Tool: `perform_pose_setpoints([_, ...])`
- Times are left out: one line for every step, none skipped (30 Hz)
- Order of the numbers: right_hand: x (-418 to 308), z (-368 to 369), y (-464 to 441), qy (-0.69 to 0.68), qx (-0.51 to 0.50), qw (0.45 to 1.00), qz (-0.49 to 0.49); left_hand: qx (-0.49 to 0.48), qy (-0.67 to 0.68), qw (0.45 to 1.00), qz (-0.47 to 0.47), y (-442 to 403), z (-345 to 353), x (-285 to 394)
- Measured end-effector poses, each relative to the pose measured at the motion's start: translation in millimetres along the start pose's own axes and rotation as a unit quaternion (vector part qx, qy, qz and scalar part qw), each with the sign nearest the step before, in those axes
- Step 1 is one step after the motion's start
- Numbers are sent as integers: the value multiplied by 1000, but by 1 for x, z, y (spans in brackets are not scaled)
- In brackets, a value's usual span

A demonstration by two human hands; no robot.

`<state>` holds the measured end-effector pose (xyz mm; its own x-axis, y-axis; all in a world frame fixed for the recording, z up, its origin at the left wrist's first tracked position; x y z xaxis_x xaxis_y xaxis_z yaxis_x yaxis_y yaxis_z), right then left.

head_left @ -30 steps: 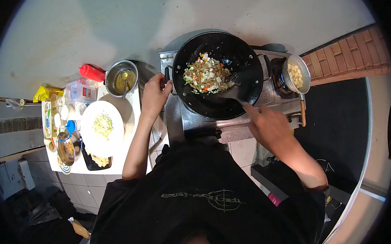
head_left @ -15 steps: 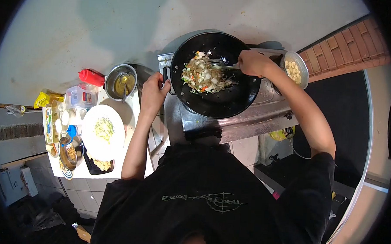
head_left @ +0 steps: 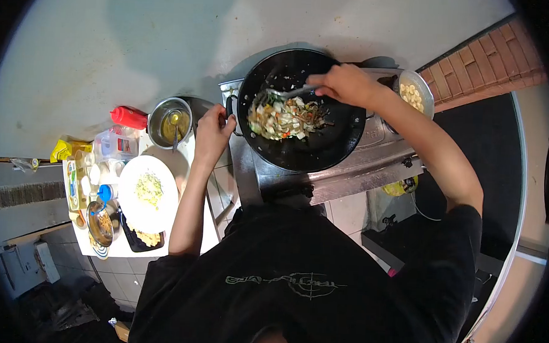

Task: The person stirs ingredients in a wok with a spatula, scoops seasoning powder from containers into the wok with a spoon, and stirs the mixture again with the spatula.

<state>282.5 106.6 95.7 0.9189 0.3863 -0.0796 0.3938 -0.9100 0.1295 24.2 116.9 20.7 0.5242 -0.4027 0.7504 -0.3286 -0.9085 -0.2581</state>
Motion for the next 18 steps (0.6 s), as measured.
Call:
perform_pose_setpoints([-7, -6, 10, 0, -3, 1000, -4, 2, 13, 1000, -9, 1, -2, -2])
perform_pose_setpoints([-9, -19, 20, 6, -2, 1000, 4, 6, 14, 1000, -15, 2, -2, -3])
perform_pose_setpoints([-11, -32, 27, 11, -3, 1000, 10, 10, 6, 1000, -7, 2, -2, -2])
perform_pose_setpoints([-13, -44, 34, 12, -7, 1000, 3, 12, -3, 1000, 2, 2, -2, -1])
perform_pose_setpoints([-4, -58, 40, 54, 10, 997, 51, 15, -3, 1000, -2, 3, -2, -2])
perform_pose_setpoints([6, -68, 44, 95, 29, 990, 100, 16, 5, 1000, -10, 3, 0, -5])
perform_pose_setpoints([7, -69, 43, 95, 30, 990, 102, 16, 12, 1000, -16, 2, 2, -6])
perform_pose_setpoints([17, -69, 40, 130, 25, 980, 147, 14, 11, 1000, -12, 1, 3, -7])
perform_pose_setpoints([26, -70, 37, 164, 19, 967, 192, 15, 7, 1000, -10, 0, 3, -8])
perform_pose_setpoints([34, -57, 31, 121, -71, 957, 254, 17, 2, 1000, -9, 0, 2, -7])
perform_pose_setpoints([38, -43, 24, 119, -70, 957, 257, 14, 2, 1000, -6, 0, 2, -6])
perform_pose_setpoints([43, -9, 17, 115, -116, 955, 249, 16, 1, 1000, -6, 0, 1, -4])
perform_pose_setpoints([39, 9, 14, 112, -161, 951, 240, 18, 1, 1000, -7, 0, 0, -2])
perform_pose_setpoints([36, 13, 15, 112, -161, 951, 239, 18, 1, 1000, -7, 0, 0, -2])
perform_pose_setpoints([32, 22, 26, -37, -209, 926, 312, 16, 2, 1000, -12, 1, 0, -2])
perform_pose_setpoints([25, 33, 37, -182, -252, 874, 374, 16, 3, 1000, -18, 1, 0, -3])
perform_pose_setpoints([31, 52, 38, -239, -186, 906, 297, 22, 3, 1000, -21, 2, -1, -3])
perform_pose_setpoints([33, 65, 44, -277, -116, 927, 224, 15, 17, 999, -30, 2, 0, -5])
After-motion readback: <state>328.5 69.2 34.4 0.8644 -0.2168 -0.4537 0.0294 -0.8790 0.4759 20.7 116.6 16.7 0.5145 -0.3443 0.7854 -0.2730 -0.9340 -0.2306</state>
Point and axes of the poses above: each hand's wrist, its own y-axis away from the middle knuckle, its own z-axis out of the palm, x = y × z, the point moved 9 cm from there along -y, towards the middle knuckle, and after that the axes turned 10 degrees about z, right-handed, at the moved point
